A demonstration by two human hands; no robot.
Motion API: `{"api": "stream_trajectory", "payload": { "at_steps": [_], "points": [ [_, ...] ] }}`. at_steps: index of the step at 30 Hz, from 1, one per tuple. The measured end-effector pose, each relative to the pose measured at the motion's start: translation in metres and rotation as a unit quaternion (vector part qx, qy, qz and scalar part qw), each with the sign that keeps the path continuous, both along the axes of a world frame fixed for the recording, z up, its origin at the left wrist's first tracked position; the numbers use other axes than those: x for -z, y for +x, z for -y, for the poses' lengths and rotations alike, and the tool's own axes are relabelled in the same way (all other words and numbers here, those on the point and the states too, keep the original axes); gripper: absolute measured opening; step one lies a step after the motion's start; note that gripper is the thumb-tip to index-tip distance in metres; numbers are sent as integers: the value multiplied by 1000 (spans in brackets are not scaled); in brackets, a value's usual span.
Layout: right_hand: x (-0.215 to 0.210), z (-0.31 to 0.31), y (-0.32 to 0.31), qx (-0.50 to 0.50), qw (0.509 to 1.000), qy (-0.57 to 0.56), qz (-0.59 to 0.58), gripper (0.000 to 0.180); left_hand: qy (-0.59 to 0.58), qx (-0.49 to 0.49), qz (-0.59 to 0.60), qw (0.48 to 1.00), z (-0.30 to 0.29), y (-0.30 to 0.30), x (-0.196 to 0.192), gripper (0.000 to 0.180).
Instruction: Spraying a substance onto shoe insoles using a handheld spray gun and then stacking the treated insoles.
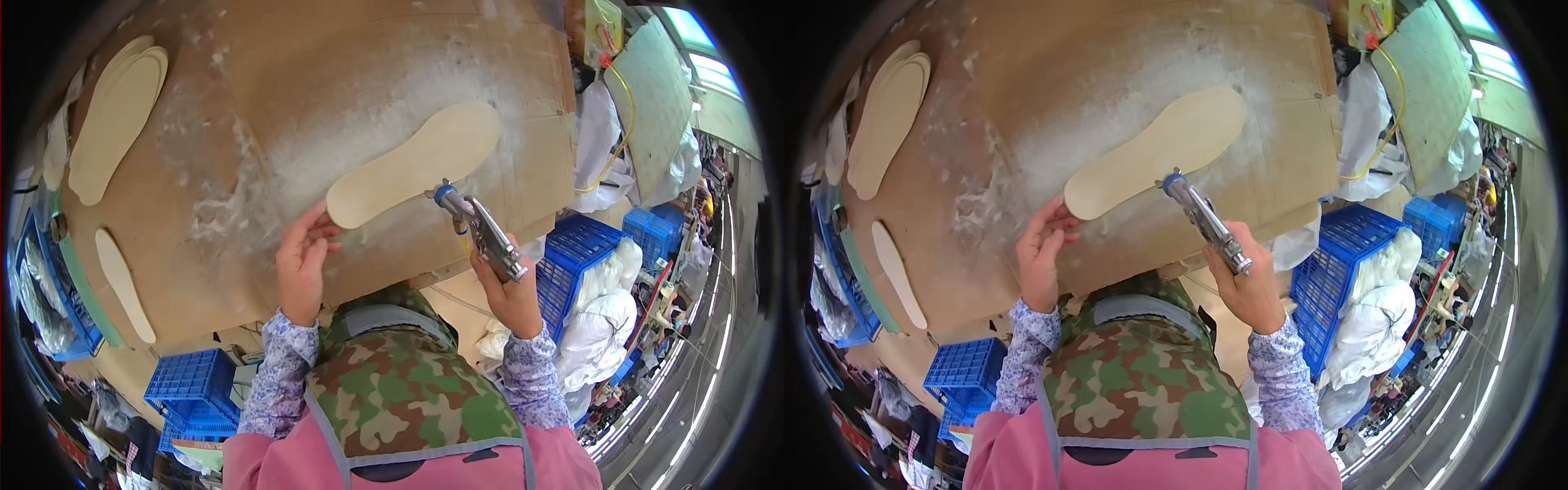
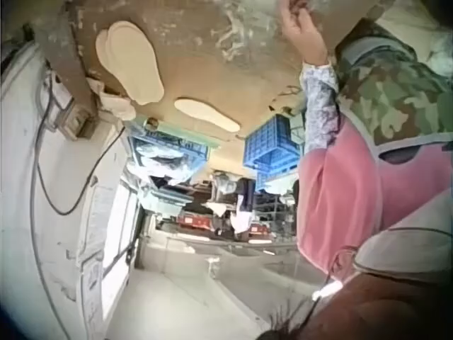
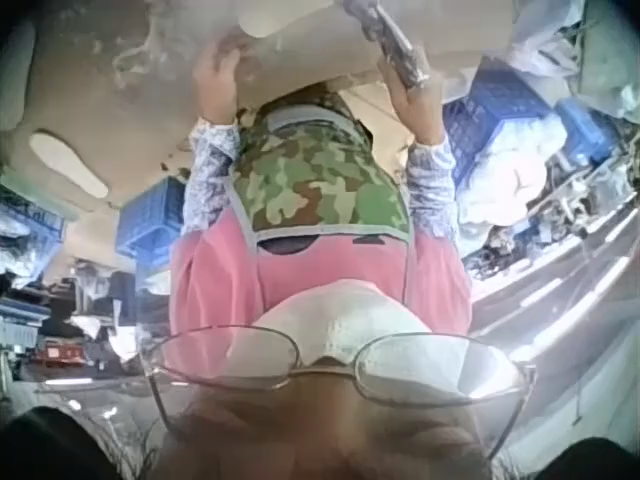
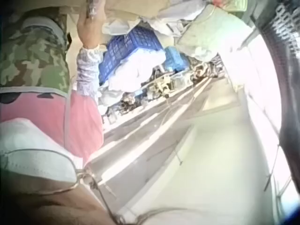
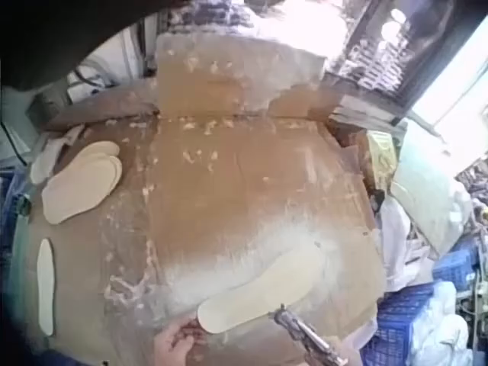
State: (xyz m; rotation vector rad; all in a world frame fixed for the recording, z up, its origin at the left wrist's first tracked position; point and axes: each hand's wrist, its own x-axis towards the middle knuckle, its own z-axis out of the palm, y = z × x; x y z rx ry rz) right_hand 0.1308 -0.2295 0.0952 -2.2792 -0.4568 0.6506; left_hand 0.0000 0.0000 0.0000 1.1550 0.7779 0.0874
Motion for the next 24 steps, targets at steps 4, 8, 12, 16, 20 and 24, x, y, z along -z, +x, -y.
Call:
{"api": "stream_trajectory", "payload": {
  "at_steps": [4, 8, 12, 16, 20, 24],
  "points": [
    [-5, -19, -19, -6, 999, -4, -41, 22, -10, -5, 26, 1000, -5, -2, 3, 40],
    [-7, -31, -34, -35, 999, -5, -41, 21, -15, 6, 47, 999, -5, -3, 4, 40],
    [-16, -34, -48, -43, 996, 5, -82, 23, -24, -8, 31, 999, -4, -2, 5, 39],
    [-15, -17, -44, -6, 1000, -10, -26, 23, 32, 0, -4, 999, -2, 7, 9, 34],
    [-4, 19, -32, 200, 979, 19, -32, 22, 153, 41, -24, 987, 4, 28, 12, 31],
    [1, 33, -31, 248, 967, 60, -3, 39, -23, -22, 101, 994, -9, 22, -12, 34]
  ]
}}
